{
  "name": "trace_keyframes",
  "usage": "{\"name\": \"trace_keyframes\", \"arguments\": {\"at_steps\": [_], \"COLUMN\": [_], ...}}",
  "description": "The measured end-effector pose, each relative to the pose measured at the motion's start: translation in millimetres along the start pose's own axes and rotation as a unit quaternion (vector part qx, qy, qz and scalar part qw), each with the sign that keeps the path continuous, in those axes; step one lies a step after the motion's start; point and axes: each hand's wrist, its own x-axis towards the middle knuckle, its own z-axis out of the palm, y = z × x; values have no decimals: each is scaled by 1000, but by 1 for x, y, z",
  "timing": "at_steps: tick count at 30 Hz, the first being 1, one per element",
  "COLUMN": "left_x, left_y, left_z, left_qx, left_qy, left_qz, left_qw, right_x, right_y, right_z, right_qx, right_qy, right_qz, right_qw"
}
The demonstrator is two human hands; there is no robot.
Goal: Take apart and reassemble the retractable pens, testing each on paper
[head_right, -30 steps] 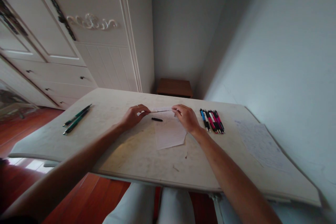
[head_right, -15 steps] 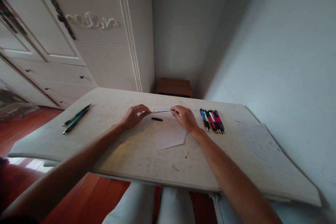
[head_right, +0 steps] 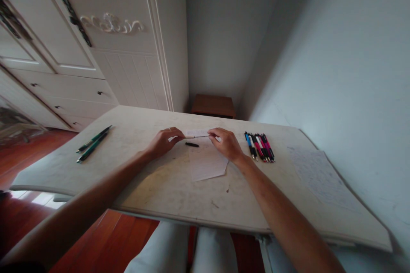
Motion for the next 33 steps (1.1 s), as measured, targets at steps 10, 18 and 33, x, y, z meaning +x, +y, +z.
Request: {"name": "trace_keyframes", "arguments": {"at_steps": [10, 18, 33], "left_x": [0, 0, 0], "left_y": [3, 10, 9], "left_z": [-1, 1, 0], "left_qx": [10, 2, -11], "left_qy": [2, 3, -5], "left_qz": [22, 35, 13], "left_qw": [1000, 999, 1000], "right_x": [-2, -5, -3], "right_y": [1, 2, -2], "right_z": [5, 9, 6], "right_qx": [22, 11, 19], "right_qy": [-41, -43, -57], "right_qz": [7, 4, 4], "right_qw": [999, 999, 998]}}
